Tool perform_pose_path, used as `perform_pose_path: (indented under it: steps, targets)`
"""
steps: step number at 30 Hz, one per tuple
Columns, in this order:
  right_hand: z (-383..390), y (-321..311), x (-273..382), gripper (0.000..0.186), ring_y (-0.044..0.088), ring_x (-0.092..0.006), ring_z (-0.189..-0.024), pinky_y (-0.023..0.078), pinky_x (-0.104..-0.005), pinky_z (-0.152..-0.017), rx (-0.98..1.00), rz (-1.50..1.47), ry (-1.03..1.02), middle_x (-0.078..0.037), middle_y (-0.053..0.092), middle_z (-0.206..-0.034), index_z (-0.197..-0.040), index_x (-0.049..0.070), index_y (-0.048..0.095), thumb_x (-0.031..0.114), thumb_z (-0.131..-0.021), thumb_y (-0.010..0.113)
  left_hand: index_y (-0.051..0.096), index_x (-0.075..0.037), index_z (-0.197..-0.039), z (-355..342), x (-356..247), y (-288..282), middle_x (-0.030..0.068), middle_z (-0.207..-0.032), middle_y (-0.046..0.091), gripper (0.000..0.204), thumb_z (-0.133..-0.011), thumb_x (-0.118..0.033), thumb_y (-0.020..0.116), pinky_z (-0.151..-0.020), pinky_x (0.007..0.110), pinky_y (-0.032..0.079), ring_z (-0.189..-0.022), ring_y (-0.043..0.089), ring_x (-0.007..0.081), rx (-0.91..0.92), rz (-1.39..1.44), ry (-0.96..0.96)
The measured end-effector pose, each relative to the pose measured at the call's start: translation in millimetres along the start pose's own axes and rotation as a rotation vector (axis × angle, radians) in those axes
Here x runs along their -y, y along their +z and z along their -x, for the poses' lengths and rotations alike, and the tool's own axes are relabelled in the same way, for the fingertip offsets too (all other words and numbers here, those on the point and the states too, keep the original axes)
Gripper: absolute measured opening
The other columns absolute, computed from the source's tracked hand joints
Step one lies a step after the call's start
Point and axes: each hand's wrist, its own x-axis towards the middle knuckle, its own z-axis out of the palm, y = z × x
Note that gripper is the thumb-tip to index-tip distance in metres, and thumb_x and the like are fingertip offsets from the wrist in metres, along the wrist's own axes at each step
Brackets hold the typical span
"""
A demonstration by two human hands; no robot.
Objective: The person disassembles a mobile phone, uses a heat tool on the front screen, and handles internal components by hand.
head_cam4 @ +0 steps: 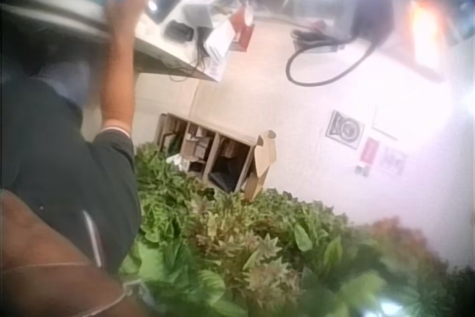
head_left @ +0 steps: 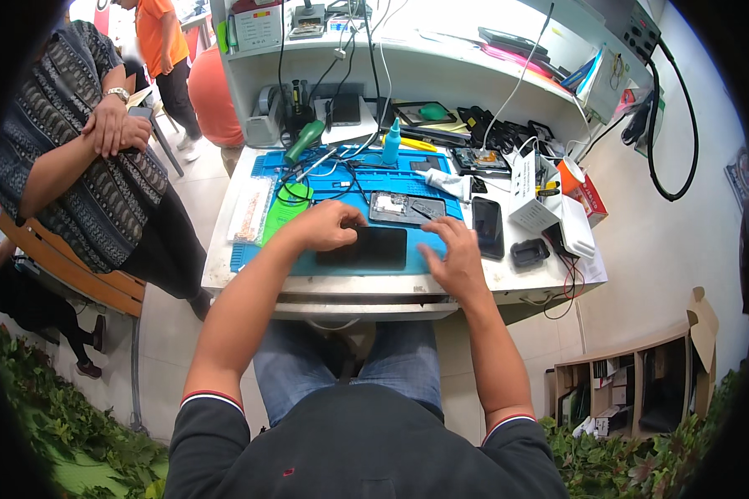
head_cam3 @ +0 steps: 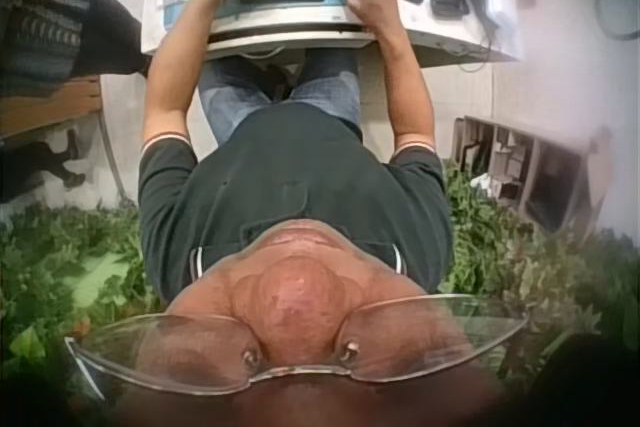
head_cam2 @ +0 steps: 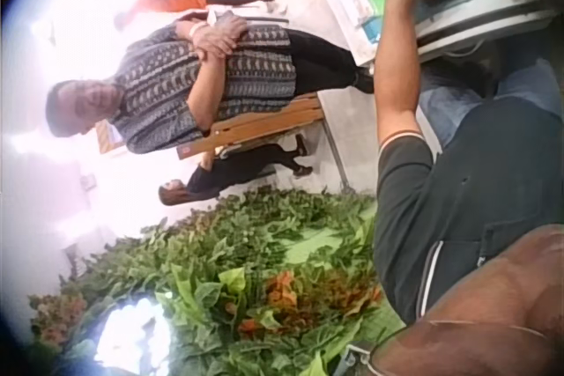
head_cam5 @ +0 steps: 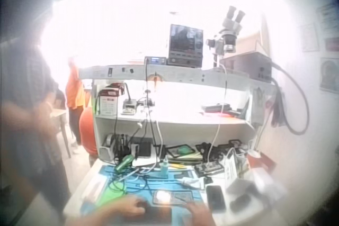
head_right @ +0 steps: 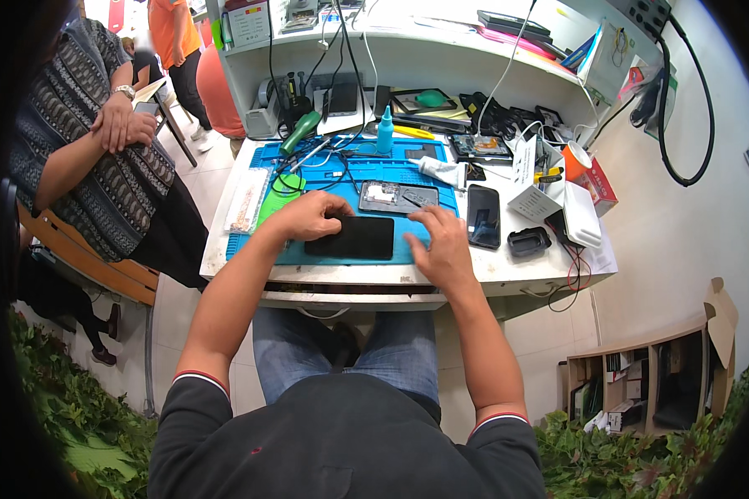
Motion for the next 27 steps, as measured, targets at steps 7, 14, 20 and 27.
perform_pose_path:
  steps: [7,14,20,27]
  targets:
    - [-18.4,-1.1,13.1,0.077,0.061,-0.0335,-0.135,0.044,-0.0491,-0.12,0.34,-0.073,-0.096,-0.012,0.072,-0.143,-0.144,0.008,0.071,0.041,-0.08,0.099,0.084,-0.009,-0.13,7.7,-5.0,-6.5,0.0175,-0.129,0.081,0.048,-0.084,-0.022,0.073,-0.102,0.044,0.061,-0.116,0.077,0.0327,-0.012,-0.207,0.142]
    - [-34.7,1.7,7.0,0.074,0.064,-0.0293,-0.127,0.046,-0.045,-0.116,0.422,-0.066,-0.15,-0.011,0.074,-0.133,-0.137,0.007,0.073,0.04,-0.076,0.098,0.072,-0.01,-0.149,48.1,-14.8,-26.7,0.0153,-0.137,0.078,0.075,-0.079,-0.026,0.092,-0.111,0.044,0.059,-0.125,0.075,0.0347,-0.047,-0.234,0.143]
    - [-38.5,2.9,5.7,0.074,0.064,-0.0298,-0.127,0.045,-0.0453,-0.117,0.434,-0.074,-0.13,-0.011,0.074,-0.129,-0.135,0.005,0.074,0.042,-0.075,0.098,0.061,-0.009,-0.16,76.8,-4.3,-28.5,0.0169,-0.147,0.072,0.103,-0.069,-0.03,0.105,-0.118,0.045,0.055,-0.135,0.07,0.0342,-0.071,-0.25,0.197]
    - [-41.7,7.5,2.2,0.074,0.062,-0.0353,-0.129,0.048,-0.0475,-0.116,0.397,-0.036,-0.144,-0.014,0.07,-0.134,-0.134,0.004,0.075,0.043,-0.075,0.095,0.052,-0.014,-0.168,73.7,14.5,-23.8,0.0149,-0.142,0.076,0.115,-0.069,-0.031,0.107,-0.117,0.045,0.055,-0.133,0.072,0.0322,-0.127,-0.058,0.148]
